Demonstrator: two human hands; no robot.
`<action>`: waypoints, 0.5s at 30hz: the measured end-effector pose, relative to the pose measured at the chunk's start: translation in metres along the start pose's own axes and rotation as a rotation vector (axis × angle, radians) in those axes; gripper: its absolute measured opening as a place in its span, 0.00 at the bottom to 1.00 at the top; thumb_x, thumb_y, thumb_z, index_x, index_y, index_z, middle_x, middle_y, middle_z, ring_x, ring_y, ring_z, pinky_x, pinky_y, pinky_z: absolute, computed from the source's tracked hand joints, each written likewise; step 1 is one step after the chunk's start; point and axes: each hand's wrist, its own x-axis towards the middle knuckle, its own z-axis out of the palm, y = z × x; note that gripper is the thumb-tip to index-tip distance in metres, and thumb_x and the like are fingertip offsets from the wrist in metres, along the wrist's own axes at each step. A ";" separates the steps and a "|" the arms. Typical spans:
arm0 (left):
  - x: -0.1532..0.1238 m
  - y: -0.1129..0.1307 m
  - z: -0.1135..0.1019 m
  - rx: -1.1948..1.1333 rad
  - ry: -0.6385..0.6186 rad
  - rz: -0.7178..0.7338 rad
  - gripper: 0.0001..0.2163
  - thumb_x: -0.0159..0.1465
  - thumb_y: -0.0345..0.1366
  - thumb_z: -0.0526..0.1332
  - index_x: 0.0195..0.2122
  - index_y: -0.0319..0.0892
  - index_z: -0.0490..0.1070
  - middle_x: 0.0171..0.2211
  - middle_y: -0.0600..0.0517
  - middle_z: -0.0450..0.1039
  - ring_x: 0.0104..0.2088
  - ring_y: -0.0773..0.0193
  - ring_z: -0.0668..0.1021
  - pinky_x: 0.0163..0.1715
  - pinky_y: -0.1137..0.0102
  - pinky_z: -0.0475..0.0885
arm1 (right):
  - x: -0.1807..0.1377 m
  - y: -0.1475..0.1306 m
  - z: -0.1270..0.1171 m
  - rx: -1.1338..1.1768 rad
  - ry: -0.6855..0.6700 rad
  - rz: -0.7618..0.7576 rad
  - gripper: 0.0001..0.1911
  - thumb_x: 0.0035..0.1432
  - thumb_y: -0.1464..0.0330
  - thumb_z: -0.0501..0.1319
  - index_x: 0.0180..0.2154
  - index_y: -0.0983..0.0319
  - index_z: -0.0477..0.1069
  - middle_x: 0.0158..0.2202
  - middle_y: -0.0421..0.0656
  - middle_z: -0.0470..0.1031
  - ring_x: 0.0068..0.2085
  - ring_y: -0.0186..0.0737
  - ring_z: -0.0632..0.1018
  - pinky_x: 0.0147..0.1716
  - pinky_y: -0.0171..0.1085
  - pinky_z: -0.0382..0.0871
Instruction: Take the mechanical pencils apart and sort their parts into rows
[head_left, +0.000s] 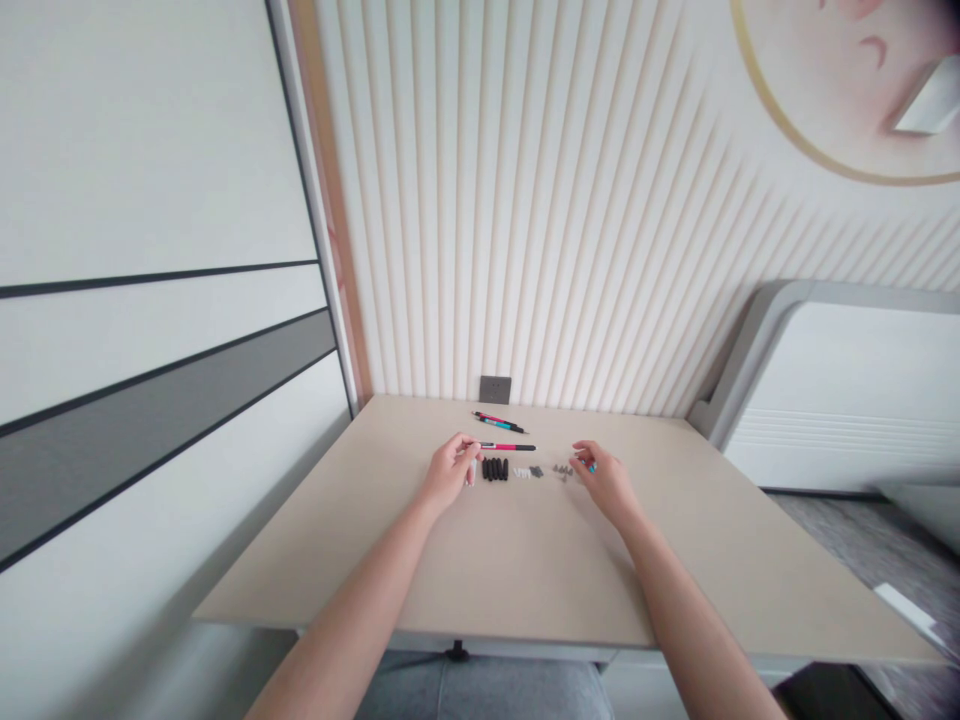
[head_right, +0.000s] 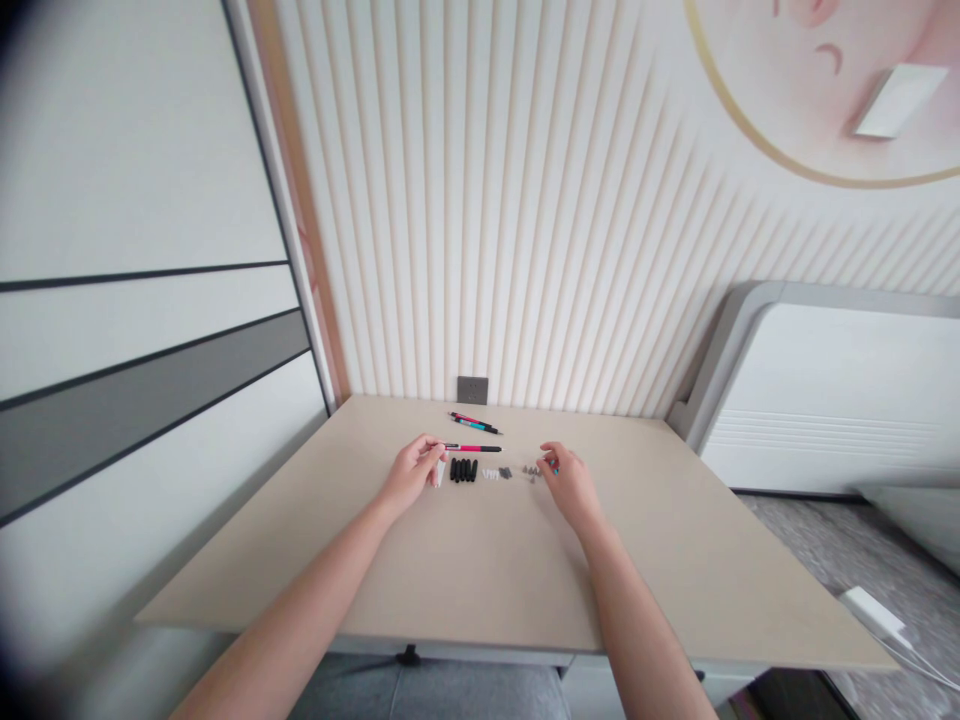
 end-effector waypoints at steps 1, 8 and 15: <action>0.000 -0.001 0.000 0.002 -0.002 0.003 0.14 0.65 0.48 0.55 0.36 0.42 0.65 0.31 0.54 0.73 0.17 0.73 0.70 0.20 0.75 0.65 | 0.000 0.002 -0.001 -0.042 -0.003 0.009 0.13 0.58 0.63 0.57 0.42 0.60 0.73 0.34 0.44 0.77 0.36 0.42 0.76 0.39 0.39 0.67; 0.001 -0.004 0.000 0.017 -0.005 0.008 0.14 0.65 0.48 0.55 0.36 0.42 0.67 0.32 0.54 0.73 0.18 0.73 0.70 0.21 0.74 0.66 | -0.004 0.000 -0.008 -0.222 -0.175 -0.046 0.07 0.58 0.68 0.58 0.35 0.58 0.75 0.37 0.44 0.78 0.41 0.42 0.76 0.40 0.36 0.64; 0.001 -0.007 0.000 0.018 -0.011 -0.001 0.13 0.64 0.48 0.55 0.37 0.42 0.67 0.31 0.54 0.74 0.18 0.72 0.70 0.21 0.74 0.67 | -0.007 -0.007 -0.005 -0.354 -0.260 -0.005 0.06 0.58 0.67 0.60 0.37 0.58 0.75 0.38 0.44 0.78 0.41 0.43 0.76 0.38 0.35 0.62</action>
